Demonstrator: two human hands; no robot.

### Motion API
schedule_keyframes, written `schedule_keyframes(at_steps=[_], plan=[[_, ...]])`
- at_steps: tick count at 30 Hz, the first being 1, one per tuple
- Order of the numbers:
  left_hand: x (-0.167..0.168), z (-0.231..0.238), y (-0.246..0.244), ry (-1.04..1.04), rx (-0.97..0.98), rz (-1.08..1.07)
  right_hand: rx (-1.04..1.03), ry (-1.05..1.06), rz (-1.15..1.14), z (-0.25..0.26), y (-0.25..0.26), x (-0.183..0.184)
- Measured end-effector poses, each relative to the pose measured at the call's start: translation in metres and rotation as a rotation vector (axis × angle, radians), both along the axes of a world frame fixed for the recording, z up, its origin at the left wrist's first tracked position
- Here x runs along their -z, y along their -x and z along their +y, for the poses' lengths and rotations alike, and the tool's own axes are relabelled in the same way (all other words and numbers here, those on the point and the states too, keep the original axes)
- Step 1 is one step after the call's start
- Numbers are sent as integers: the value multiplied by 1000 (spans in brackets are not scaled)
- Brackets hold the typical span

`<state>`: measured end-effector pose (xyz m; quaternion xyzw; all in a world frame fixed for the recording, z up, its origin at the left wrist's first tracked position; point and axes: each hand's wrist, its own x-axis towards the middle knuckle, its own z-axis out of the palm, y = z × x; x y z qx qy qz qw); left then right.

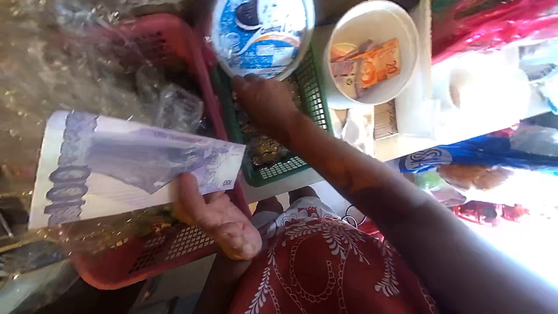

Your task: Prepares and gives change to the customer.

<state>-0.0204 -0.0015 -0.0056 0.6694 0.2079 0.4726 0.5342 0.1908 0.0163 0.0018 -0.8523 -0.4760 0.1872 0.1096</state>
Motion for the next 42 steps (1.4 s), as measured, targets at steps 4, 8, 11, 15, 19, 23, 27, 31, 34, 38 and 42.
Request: schedule_keyframes(at_steps=[4, 8, 11, 15, 19, 23, 27, 31, 34, 38, 42], plan=[[-8, 1, 0, -99, 91, 103, 68, -562, 297, -85, 31, -38], [-30, 0, -16, -210, 275, 369, 291, -556, 1098, -201, 52, -34], [-35, 0, -42, -307, 312, 562, 546, -585, 1506, -270, 57, -1], [-35, -9, -61, -536, 254, 642, 812, -556, 1276, -307, 49, 26], [-50, -58, -65, -502, 548, 533, 748, -346, 563, -309, 25, 41], [-15, -107, -84, -505, 747, 664, 762, -328, 352, -304, -14, 35], [17, -137, -106, -590, 701, 870, 694, -343, 321, -301, -23, 34], [26, -148, -130, -573, 624, 1084, 522, -231, 292, -291, -21, 38], [22, -144, -143, -510, 624, 1155, 473, -113, 323, -281, -34, 39], [22, -140, -147, -471, 612, 1120, 464, -149, 435, -280, -47, 36], [29, -141, -139, -494, 583, 1060, 542, -500, 871, -309, -43, 34]])
